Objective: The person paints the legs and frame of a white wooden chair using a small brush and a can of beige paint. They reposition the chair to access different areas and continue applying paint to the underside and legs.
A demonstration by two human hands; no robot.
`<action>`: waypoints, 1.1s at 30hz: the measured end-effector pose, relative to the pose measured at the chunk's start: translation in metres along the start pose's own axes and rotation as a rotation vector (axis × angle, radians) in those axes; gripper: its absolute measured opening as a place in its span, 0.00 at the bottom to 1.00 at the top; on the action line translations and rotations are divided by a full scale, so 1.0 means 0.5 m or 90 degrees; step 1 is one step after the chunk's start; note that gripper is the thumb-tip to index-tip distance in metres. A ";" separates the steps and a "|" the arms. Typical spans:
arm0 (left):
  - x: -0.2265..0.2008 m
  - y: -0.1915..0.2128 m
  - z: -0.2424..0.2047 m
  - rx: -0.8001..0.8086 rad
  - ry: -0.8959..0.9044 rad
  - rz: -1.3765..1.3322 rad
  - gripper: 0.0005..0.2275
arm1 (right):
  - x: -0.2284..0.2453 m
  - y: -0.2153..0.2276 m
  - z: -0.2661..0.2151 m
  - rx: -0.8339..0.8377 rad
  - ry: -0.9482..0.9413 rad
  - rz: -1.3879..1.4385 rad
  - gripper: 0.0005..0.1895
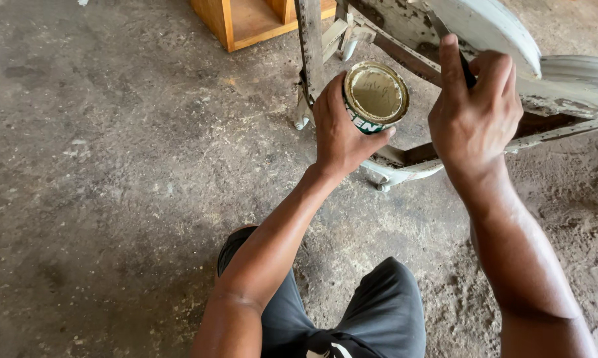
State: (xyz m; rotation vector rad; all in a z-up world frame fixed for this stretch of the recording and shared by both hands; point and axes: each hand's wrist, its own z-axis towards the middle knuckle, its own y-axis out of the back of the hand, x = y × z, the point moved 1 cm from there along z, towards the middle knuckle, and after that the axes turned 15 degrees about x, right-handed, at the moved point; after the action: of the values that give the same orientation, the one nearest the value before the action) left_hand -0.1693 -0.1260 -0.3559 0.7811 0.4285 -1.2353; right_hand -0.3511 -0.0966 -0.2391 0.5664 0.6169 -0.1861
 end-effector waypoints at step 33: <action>0.019 -0.068 -0.068 0.227 -0.157 0.119 0.54 | 0.027 0.150 -0.121 0.403 0.106 0.130 0.14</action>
State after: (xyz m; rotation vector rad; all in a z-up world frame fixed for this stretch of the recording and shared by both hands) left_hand -0.1946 -0.1119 -0.3954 0.9335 -0.0694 -1.2278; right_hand -0.3457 -0.0007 -0.2544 1.2611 0.6555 -0.1399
